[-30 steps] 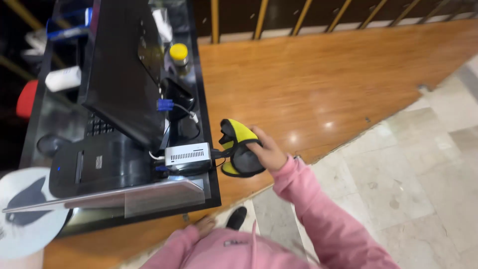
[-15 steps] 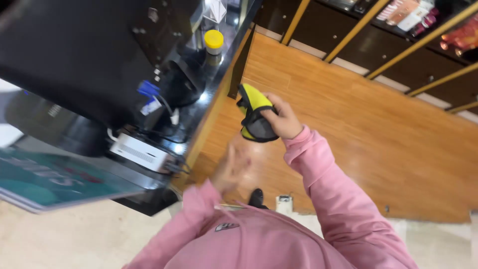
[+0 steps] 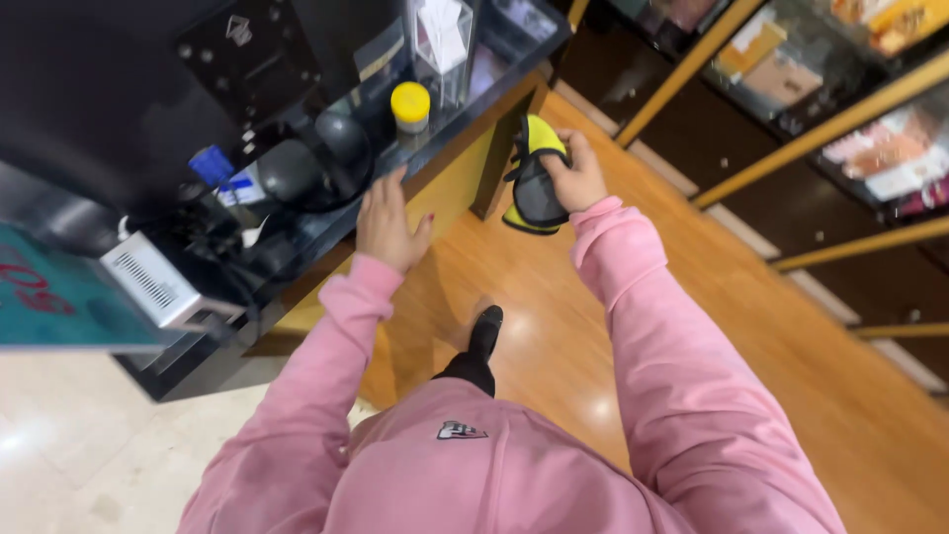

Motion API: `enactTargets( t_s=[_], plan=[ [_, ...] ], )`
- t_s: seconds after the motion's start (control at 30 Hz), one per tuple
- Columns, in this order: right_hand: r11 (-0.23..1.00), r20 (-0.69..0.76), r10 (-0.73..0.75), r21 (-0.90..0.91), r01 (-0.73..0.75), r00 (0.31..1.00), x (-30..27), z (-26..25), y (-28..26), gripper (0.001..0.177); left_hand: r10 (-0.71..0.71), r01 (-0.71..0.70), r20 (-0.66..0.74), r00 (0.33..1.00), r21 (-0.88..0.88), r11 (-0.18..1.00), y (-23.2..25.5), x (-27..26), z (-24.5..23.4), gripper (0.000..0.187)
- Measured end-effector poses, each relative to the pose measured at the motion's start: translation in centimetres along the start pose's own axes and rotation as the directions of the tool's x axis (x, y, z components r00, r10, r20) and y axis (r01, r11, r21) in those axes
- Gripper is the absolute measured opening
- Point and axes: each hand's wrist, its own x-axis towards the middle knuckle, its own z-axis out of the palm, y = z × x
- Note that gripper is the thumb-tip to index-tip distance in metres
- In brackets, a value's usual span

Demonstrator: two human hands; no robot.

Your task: Cleaning a computer workstation including the keyboard, monitor, and desk surface.

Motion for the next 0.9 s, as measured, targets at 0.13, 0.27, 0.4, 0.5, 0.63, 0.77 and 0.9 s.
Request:
enactTargets(
  t_s=[0.13,0.27,0.4,0.5,0.63,0.77,0.9],
  plan=[
    [0.999,0.053,-0.008,-0.041,0.010,0.999,7.9,-2.4,5.5,0.035,-0.071,0.074,-0.082,0.994,0.044,0.996,-2.2,1.4,4.3,0.064],
    [0.985,0.048,-0.019,-0.172,0.027,0.999,15.6,-6.0,10.9,0.036,-0.190,0.214,-0.172,0.967,0.135,0.967,-2.8,3.6,7.7,0.042],
    [0.994,0.015,0.106,0.015,-0.106,0.994,22.5,-8.6,13.3,0.041,-0.285,0.328,-0.209,0.935,0.209,0.921,-3.0,4.4,10.1,0.026],
    [0.990,0.006,0.131,-0.047,-0.131,0.991,26.3,-9.2,15.5,0.039,-0.334,0.395,-0.250,0.909,0.255,0.883,-1.7,5.9,9.9,0.022],
    [0.995,0.080,-0.008,-0.096,0.016,0.997,32.2,-8.2,16.1,0.036,-0.336,0.408,-0.270,0.903,0.286,0.867,1.3,9.7,11.8,0.016],
    [0.910,0.264,-0.273,-0.239,0.337,0.925,36.0,-6.7,10.8,0.046,-0.171,0.226,-0.230,0.958,0.241,0.944,4.8,17.8,17.0,0.017],
    [0.746,0.703,-0.411,-0.107,0.658,0.581,37.4,-8.7,6.2,0.082,-0.235,0.286,-0.209,0.949,0.265,0.921,7.4,24.8,23.8,0.058]
  ],
)
